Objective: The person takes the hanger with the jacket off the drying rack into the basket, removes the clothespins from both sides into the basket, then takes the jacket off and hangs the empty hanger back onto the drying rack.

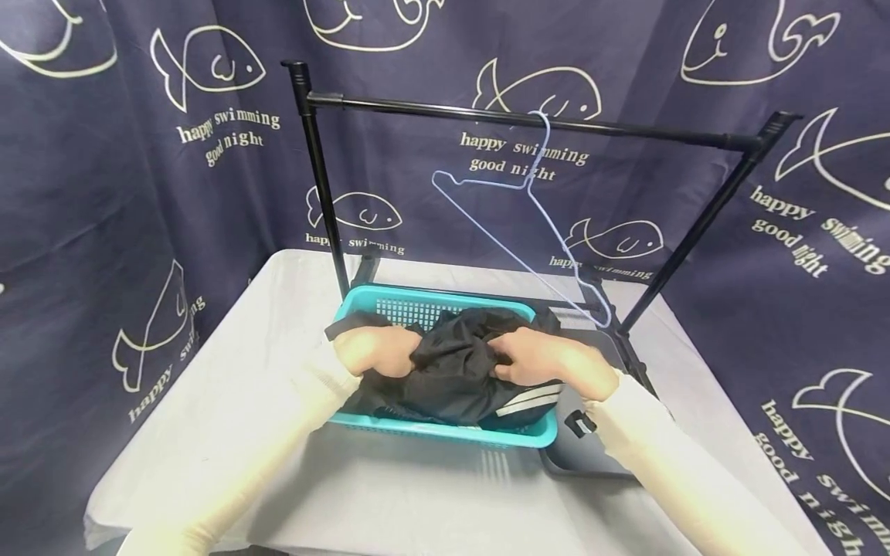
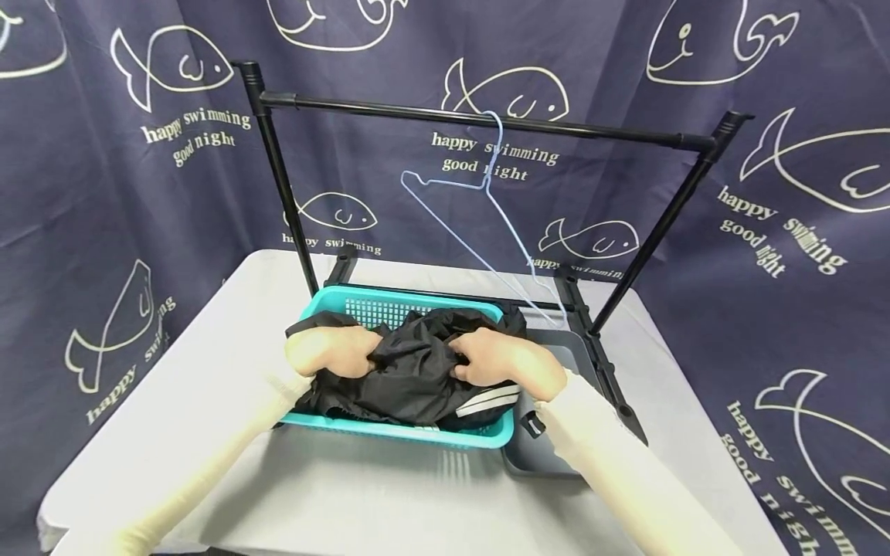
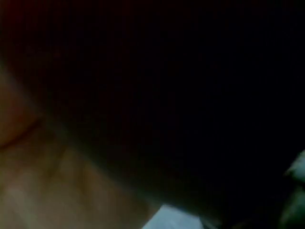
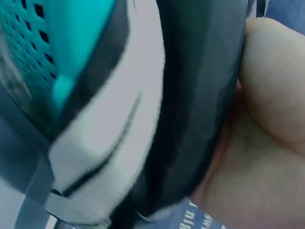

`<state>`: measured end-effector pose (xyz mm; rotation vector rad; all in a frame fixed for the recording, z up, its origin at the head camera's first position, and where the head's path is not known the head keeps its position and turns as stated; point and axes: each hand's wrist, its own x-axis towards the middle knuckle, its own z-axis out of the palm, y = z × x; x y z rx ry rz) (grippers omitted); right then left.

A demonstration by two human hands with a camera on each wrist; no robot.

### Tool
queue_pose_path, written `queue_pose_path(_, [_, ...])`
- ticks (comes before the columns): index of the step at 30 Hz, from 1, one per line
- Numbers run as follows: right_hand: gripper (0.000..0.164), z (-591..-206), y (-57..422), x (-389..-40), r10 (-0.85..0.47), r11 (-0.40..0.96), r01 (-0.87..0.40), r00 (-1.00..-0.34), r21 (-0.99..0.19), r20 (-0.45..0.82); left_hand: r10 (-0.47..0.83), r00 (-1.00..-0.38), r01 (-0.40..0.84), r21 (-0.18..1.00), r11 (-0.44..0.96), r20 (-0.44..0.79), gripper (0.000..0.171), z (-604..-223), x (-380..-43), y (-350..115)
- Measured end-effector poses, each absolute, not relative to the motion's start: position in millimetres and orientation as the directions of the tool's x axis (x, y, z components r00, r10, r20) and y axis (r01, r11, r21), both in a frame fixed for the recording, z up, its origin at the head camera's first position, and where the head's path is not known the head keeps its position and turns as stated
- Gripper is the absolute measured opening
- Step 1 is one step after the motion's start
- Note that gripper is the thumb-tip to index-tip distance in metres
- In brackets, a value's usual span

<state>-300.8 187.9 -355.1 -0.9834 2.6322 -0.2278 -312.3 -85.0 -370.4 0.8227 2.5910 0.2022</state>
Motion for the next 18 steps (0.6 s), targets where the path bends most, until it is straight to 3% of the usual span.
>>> queue_pose_path(2, [0.003, -350.8, 193.1, -296.3, -0.675, 0.731, -0.627, -0.723, -0.27, -0.147, 0.621, -0.737, 0.557, 0.281, 0.782, -0.268, 0.013, -366.7, -309.6, -93.8])
queue_pose_path(5, [0.01, -340.3, 205.1, -284.3, -0.655, 0.731, -0.626, -0.755, -0.273, -0.022, 0.64, -0.764, 0.596, 0.293, 0.748, -0.08, 0.032, -355.0, -297.8, -114.6])
queue_pose_path(8, [0.03, -330.4, 221.2, -271.1, -0.566, 0.796, -0.555, -0.824, -0.242, 0.028, 0.524, -0.851, 0.511, 0.282, 0.812, 0.031, 0.055, -338.9, -281.4, -137.5])
queue_pose_path(10, [0.045, -326.4, 231.4, -264.1, -0.5, 0.845, -0.492, -0.866, -0.209, 0.014, 0.416, -0.909, 0.404, 0.273, 0.873, 0.014, 0.065, -331.3, -272.7, -149.4])
queue_pose_path(13, [0.057, -326.9, 240.3, -258.4, -0.449, 0.88, -0.44, -0.894, -0.176, -0.009, 0.32, -0.942, 0.289, 0.242, 0.926, -0.1, 0.069, -329.2, -266.7, -158.0])
queue_pose_path(15, [0.055, -330.7, 240.9, -259.1, -0.46, 0.877, -0.449, -0.888, -0.172, -0.027, 0.322, -0.934, 0.28, 0.243, 0.929, -0.154, 0.066, -333.2, -268.0, -158.9])
queue_pose_path(18, [0.04, -339.5, 234.8, -267.5, -0.525, 0.84, -0.515, -0.851, -0.17, -0.016, 0.382, -0.906, 0.328, 0.265, 0.907, -0.183, 0.054, -342.1, -274.1, -154.9])
